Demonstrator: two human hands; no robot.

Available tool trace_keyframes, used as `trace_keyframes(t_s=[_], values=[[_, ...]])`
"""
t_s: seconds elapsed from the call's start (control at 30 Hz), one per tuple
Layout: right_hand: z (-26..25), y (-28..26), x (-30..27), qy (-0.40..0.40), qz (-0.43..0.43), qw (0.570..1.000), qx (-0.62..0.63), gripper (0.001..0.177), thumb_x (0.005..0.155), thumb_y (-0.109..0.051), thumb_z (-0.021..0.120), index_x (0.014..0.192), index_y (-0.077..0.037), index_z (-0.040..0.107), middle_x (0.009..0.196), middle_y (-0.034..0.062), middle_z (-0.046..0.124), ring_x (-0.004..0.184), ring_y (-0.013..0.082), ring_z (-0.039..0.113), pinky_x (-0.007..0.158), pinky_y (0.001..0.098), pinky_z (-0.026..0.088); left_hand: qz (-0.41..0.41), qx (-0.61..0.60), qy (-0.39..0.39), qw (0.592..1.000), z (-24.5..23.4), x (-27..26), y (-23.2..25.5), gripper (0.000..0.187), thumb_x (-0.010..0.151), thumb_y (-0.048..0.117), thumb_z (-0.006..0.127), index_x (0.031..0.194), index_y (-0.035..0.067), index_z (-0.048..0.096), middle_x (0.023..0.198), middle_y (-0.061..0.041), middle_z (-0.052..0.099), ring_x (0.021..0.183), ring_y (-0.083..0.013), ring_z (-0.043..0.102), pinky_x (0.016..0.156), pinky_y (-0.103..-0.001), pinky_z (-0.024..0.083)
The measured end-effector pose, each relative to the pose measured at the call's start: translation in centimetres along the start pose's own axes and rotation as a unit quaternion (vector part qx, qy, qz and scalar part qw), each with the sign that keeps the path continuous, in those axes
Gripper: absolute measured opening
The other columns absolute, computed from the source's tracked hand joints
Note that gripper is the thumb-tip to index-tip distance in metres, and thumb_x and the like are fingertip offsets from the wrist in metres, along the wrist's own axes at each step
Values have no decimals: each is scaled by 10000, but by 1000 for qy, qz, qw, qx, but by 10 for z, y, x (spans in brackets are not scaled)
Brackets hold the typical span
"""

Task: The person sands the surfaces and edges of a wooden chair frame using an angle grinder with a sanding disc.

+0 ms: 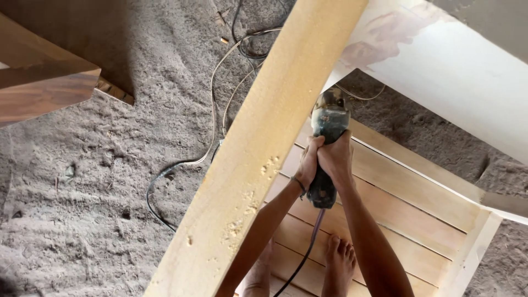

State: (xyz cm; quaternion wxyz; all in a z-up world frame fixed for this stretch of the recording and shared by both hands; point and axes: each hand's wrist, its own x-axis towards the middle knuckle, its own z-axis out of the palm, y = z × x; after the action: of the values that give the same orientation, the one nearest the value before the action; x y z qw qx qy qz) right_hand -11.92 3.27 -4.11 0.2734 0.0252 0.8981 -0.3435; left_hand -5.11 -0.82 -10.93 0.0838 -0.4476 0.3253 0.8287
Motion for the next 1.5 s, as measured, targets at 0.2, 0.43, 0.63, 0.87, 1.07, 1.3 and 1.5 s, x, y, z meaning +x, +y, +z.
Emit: trace_keyframes(t_s=[0.2, 0.43, 0.63, 0.87, 1.07, 1.3, 1.5], values=[[-2, 9, -17, -20, -7, 1000, 2, 665, 761, -324, 814, 1175, 73, 477, 1008, 238, 720, 866, 365, 746, 750, 461, 594, 15, -44, -13, 999, -5, -13, -20, 771, 884, 576, 531, 1373, -20, 548, 1270, -155, 641, 1168, -239, 606, 996, -340, 478], [-13, 34, -24, -1, 32, 999, -21, 678, 771, -325, 814, 1223, 46, 472, 1004, 240, 711, 874, 386, 721, 753, 482, 570, -2, -7, -1, 1000, 7, -19, -39, 760, 870, 579, 553, 1342, -17, 565, 1254, -142, 644, 1155, -221, 603, 988, -332, 476], [-34, 79, -33, 74, 51, 996, -4, 710, 752, -376, 846, 1196, 65, 510, 1050, 235, 704, 921, 362, 715, 781, 464, 560, -27, 34, -61, 997, 29, -26, -70, 767, 847, 579, 582, 1270, -60, 607, 1165, -203, 669, 1077, -290, 636, 921, -373, 510], [-35, 79, -35, 74, 50, 996, 26, 695, 750, -376, 844, 1172, 73, 523, 1071, 220, 700, 951, 327, 713, 810, 438, 559, -12, 100, -46, 994, 28, -20, -70, 810, 834, 612, 594, 1289, -57, 618, 1199, -200, 686, 1098, -263, 647, 935, -346, 510], [1, 50, -18, 29, 6, 999, 15, 686, 734, -355, 833, 1171, 52, 496, 1022, 226, 715, 875, 343, 737, 741, 456, 580, 27, 56, -10, 998, -7, -3, -46, 816, 844, 616, 575, 1319, -47, 601, 1220, -182, 677, 1121, -242, 639, 946, -333, 508], [12, 30, -2, 8, -29, 999, 43, 666, 752, -344, 826, 1164, 40, 468, 934, 216, 740, 794, 351, 757, 687, 473, 606, 12, -43, -23, 999, -14, 14, -33, 774, 871, 589, 580, 1342, -25, 585, 1230, -151, 663, 1101, -229, 626, 938, -332, 508], [-2, 65, -7, 21, -26, 999, -1, 570, 805, -282, 779, 1149, 43, 463, 911, 270, 719, 771, 438, 727, 645, 527, 575, -33, -19, -49, 998, -8, 12, -55, 794, 869, 623, 580, 1385, 20, 549, 1274, -120, 636, 1148, -225, 610, 975, -335, 489]])
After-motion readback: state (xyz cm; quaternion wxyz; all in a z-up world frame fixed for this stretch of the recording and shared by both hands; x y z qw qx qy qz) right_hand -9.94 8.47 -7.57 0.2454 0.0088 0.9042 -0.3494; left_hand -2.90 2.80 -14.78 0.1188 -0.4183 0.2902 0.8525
